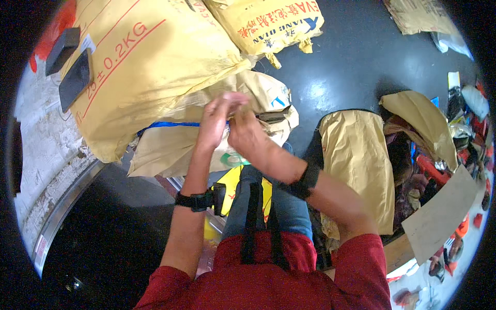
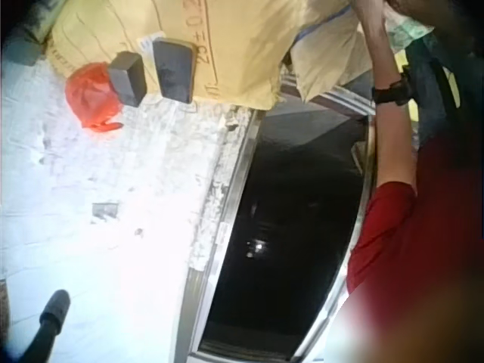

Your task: The person cuts a plastic tie from a bag using shears, ties the bag closed with a blue strap, and moves it aside. They then pick up another bag, tie it closed with a blue strap, and carry it across the room to a stack.

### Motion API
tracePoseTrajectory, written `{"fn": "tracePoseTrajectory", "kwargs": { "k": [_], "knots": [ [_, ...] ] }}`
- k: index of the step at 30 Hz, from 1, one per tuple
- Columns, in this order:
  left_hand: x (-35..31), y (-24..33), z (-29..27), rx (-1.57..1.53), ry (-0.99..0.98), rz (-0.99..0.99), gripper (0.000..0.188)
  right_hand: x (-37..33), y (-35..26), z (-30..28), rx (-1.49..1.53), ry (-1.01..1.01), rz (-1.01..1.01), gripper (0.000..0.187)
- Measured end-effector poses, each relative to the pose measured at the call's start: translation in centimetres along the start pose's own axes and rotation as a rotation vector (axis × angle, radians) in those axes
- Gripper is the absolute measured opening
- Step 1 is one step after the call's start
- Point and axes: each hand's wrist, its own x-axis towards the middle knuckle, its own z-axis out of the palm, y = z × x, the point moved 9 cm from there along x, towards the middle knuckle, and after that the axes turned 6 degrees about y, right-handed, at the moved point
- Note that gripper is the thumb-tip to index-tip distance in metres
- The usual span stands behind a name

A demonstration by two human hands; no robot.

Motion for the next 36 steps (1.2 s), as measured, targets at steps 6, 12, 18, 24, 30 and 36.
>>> {"fn": "tracePoseTrajectory", "kwargs": {
  "k": [6,12,18,24,30,36],
  "knots": [
    [-1.5,-2.1,-1.4,0.646,0.221,0.397,0.011,1.3,6.2,5.0,0.642,-0.225,0.066,0.014],
    [-2.0,0.1,0.8,0.837,0.137,0.477,0.012,-1.1,8.5,8.4,1.181,-0.401,0.642,0.017],
    [-1.1,-2.5,0.2,0.517,0.020,0.240,0.016,-3.0,8.5,9.2,1.830,-0.322,0.914,0.007],
    [-1.9,-3.1,0.2,0.687,0.299,0.195,0.016,2.5,6.9,5.1,1.181,-0.180,0.407,0.009],
    [-3.9,-0.2,0.9,0.795,0.499,0.352,0.016,1.3,8.9,7.9,1.029,-0.187,0.484,0.012],
    [-5.1,0.7,1.4,0.793,0.468,0.544,0.015,0.1,9.4,7.0,1.087,-0.012,0.581,0.013]
  ]
}}
